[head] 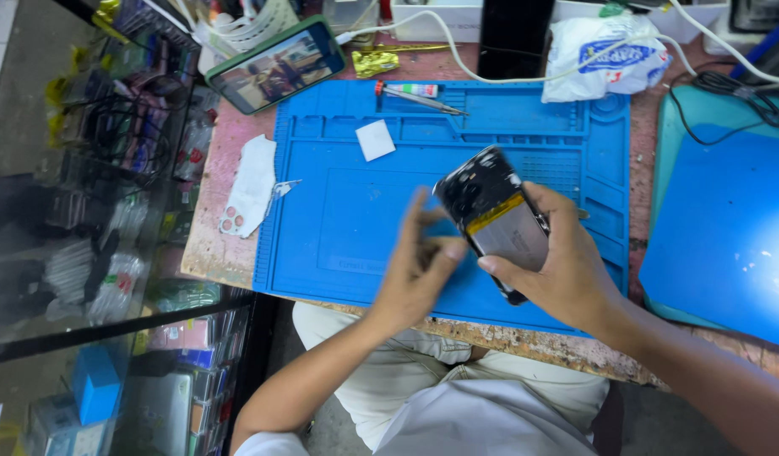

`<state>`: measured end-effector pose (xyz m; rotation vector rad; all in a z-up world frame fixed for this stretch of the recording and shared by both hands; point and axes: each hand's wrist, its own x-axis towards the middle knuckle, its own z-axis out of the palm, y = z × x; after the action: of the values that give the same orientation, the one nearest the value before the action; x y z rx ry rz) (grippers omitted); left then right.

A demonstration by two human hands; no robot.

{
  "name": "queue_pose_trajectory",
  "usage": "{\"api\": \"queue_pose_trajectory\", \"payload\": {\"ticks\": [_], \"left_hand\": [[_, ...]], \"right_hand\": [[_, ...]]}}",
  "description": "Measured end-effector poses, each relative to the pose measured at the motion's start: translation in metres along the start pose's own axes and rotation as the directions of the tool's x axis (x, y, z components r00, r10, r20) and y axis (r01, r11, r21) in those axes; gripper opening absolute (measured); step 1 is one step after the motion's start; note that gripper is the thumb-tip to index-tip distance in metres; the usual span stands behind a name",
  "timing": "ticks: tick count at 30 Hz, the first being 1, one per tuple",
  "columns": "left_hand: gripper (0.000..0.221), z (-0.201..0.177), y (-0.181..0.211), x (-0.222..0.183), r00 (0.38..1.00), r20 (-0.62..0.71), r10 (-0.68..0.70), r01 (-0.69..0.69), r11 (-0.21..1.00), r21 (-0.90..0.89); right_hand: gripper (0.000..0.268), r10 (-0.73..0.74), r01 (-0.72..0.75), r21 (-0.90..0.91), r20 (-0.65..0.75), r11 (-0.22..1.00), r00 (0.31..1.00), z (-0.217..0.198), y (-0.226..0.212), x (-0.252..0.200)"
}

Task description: The person disassembles a mobile phone by removing the back cover and unscrewing components using a small screwdriver and tweezers.

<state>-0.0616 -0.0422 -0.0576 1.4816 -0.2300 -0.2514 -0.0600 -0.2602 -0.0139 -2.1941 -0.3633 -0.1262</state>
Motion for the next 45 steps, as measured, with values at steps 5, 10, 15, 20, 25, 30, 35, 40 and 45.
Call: {"api": "queue_pose_trajectory", "payload": {"ticks": [5,10,15,20,25,30,35,40,45], "left_hand": [[0.058,0.005,-0.021,0.032,0.996,-0.009,0.085,-0.085,0.995,-0.044],[0.058,-0.025,0.036,0.055,0.977,0.179,-0.112,0.019,0.891,0.454],[0.049,-0.015,0.066,0.069,0.954,0.290,-0.073,-0.173,0.656,0.735],[0.041,-0.035,0.047,0.061,0.925,0.261,0.278,-0.378,0.586,0.717],[0.109,-0.041,0.052,0.043,0.883,0.397,0.248,-0.468,0.489,0.736],[0.103,-0.039,0.043,0.037,0.874,0.417,0.249,-0.485,0.397,0.779],[0.098,-0.045,0.034,0.036,0.875,0.402,0.271,-0.484,0.433,0.760],[0.102,-0.043,0.042,0.038,0.864,0.427,0.266,-0.503,0.423,0.754],[0.100,-0.043,0.042,0.039,0.862,0.449,0.234,-0.505,0.445,0.739]], "right_hand": [[0.061,0.105,-0.119,0.104,0.127,0.987,0.986,-0.012,0.014,0.003],[0.016,-0.038,-0.038,-0.568,-0.121,0.822,0.992,-0.058,0.025,0.026],[0.030,-0.099,0.112,-0.553,0.053,0.826,0.994,-0.061,0.026,0.034],[0.017,-0.068,0.134,-0.573,0.135,0.809,0.988,-0.061,0.036,0.033],[0.017,-0.173,0.215,-0.656,0.129,0.724,0.976,-0.059,0.039,0.031],[0.017,-0.225,0.268,-0.725,0.159,0.634,0.961,-0.060,0.046,0.027],[0.016,-0.291,0.278,-0.796,0.135,0.538,0.947,-0.064,0.068,0.029],[0.015,-0.315,0.256,-0.773,0.078,0.580,0.946,-0.064,0.075,0.034],[0.025,-0.218,0.128,-0.648,-0.060,0.751,0.974,-0.054,0.066,0.042]]}}
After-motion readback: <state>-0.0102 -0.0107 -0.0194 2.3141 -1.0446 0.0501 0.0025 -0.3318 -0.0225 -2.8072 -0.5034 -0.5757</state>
